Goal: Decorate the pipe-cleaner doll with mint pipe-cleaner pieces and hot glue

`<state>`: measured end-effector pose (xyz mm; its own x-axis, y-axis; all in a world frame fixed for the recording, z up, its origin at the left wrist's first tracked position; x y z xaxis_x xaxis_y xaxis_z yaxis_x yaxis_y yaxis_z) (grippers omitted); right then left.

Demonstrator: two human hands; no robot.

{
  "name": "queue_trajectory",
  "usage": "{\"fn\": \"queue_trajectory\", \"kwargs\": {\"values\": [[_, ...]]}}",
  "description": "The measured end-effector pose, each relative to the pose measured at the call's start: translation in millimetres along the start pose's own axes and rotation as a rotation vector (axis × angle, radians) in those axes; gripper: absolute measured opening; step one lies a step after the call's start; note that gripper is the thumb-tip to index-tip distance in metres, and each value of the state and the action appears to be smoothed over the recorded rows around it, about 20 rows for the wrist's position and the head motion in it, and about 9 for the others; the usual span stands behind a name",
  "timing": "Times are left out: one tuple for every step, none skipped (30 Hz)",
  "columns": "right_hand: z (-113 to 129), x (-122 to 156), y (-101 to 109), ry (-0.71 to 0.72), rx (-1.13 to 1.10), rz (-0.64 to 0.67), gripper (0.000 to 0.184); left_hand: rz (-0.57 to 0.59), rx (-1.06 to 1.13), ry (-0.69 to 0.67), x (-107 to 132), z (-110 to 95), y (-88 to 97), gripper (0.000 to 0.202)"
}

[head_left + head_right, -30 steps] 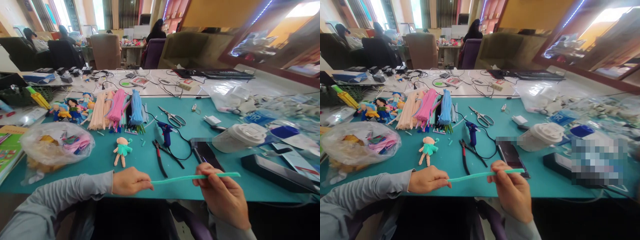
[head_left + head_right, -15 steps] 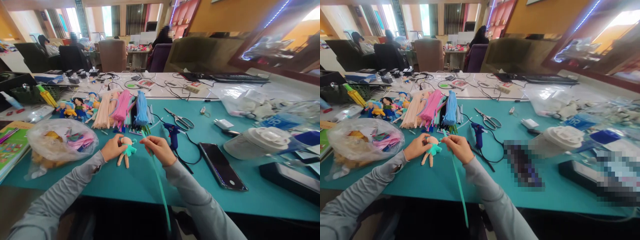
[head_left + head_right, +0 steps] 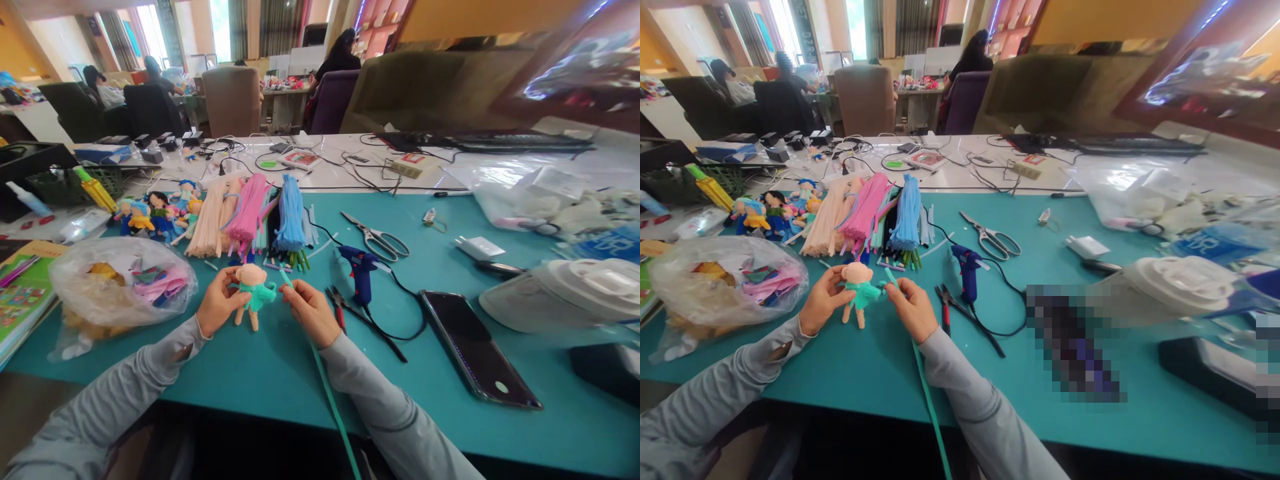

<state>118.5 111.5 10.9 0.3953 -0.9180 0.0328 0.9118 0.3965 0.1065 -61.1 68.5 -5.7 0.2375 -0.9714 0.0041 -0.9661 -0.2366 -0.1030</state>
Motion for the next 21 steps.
{"fn": "queue_trajectory", "kwargs": {"values": [[1.9, 1.1, -1.7, 0.012, 0.012, 0.013, 0.031, -0.004, 0.020, -0.006, 0.9, -0.6, -0.8, 0.049], [3.8, 2.3, -3.9, 0.024, 0.028, 0.030, 0.027, -0.005, 0.035, -0.008, 2.1, -1.0, -1.8, 0.049], [5.3, 3.4, -6.3, 0.034, 0.043, 0.048, 0.024, -0.001, 0.048, -0.007, 3.6, -1.1, -3.0, 0.048], [6.2, 4.5, -8.5, 0.039, 0.053, 0.061, 0.022, 0.010, 0.059, -0.004, 5.2, -1.0, -4.5, 0.047], [6.4, 5.5, -10.2, 0.039, 0.055, 0.066, 0.021, 0.026, 0.071, 0.000, 7.0, -0.8, -6.4, 0.047], [6.1, 6.3, -11.3, 0.035, 0.054, 0.062, 0.021, 0.046, 0.083, 0.005, 8.9, -0.5, -8.4, 0.047], [5.5, 6.9, -11.8, 0.033, 0.055, 0.052, 0.020, 0.069, 0.094, 0.011, 10.9, -0.2, -10.5, 0.046], [5.0, 7.5, -11.8, 0.033, 0.062, 0.037, 0.020, 0.092, 0.104, 0.019, 13.0, 0.3, -12.7, 0.047], [4.6, 8.1, -11.4, 0.035, 0.077, 0.020, 0.019, 0.111, 0.113, 0.029, 14.9, 0.9, -14.6, 0.047], [4.5, 8.7, -10.9, 0.038, 0.101, 0.005, 0.017, 0.127, 0.122, 0.039, 16.7, 1.5, -16.2, 0.047], [4.8, 9.4, -10.4, 0.044, 0.127, -0.008, 0.016, 0.140, 0.130, 0.048, 18.3, 2.0, -17.5, 0.048], [5.6, 10.1, -9.8, 0.052, 0.151, -0.021, 0.014, 0.152, 0.138, 0.055, 19.7, 2.5, -18.6, 0.048], [6.8, 10.9, -9.4, 0.063, 0.171, -0.030, 0.012, 0.162, 0.146, 0.059, 20.9, 2.7, -19.5, 0.049], [8.2, 11.6, -9.3, 0.074, 0.188, -0.037, 0.011, 0.169, 0.153, 0.059, 21.9, 2.9, -20.1, 0.049], [9.6, 12.3, -9.2, 0.087, 0.200, -0.044, 0.010, 0.176, 0.159, 0.057, 22.7, 2.9, -20.4, 0.048], [11.0, 12.9, -9.1, 0.100, 0.209, -0.050, 0.009, 0.184, 0.163, 0.055, 23.4, 3.0, -20.8, 0.048], [12.1, 13.4, -9.1, 0.112, 0.216, -0.056, 0.008, 0.193, 0.168, 0.055, 24.0, 3.2, -21.1, 0.047], [12.9, 13.7, -9.3, 0.121, 0.221, -0.058, 0.007, 0.202, 0.172, 0.056, 24.6, 3.5, -21.5, 0.046], [13.5, 13.9, -9.6, 0.131, 0.224, -0.059, 0.007, 0.210, 0.175, 0.059, 25.0, 3.8, -21.7, 0.046], [13.9, 14.1, -9.8, 0.139, 0.227, -0.061, 0.006, 0.216, 0.178, 0.061, 25.4, 4.2, -22.0, 0.046], [14.2, 14.2, -10.0, 0.147, 0.229, -0.062, 0.006, 0.220, 0.180, 0.061, 25.6, 4.6, -22.1, 0.046]]}}
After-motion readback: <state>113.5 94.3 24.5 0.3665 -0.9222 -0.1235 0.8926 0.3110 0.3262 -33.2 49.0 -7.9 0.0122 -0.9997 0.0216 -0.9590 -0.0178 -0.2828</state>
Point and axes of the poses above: each hand's wrist, its own x-axis away from the middle knuckle, its own y-axis out of the back of the hand, z = x × y, the point moved 5 cm from there along -x, towards the middle knuckle, and after that the axes turned 1 degree about -x, right-handed, at the moved point
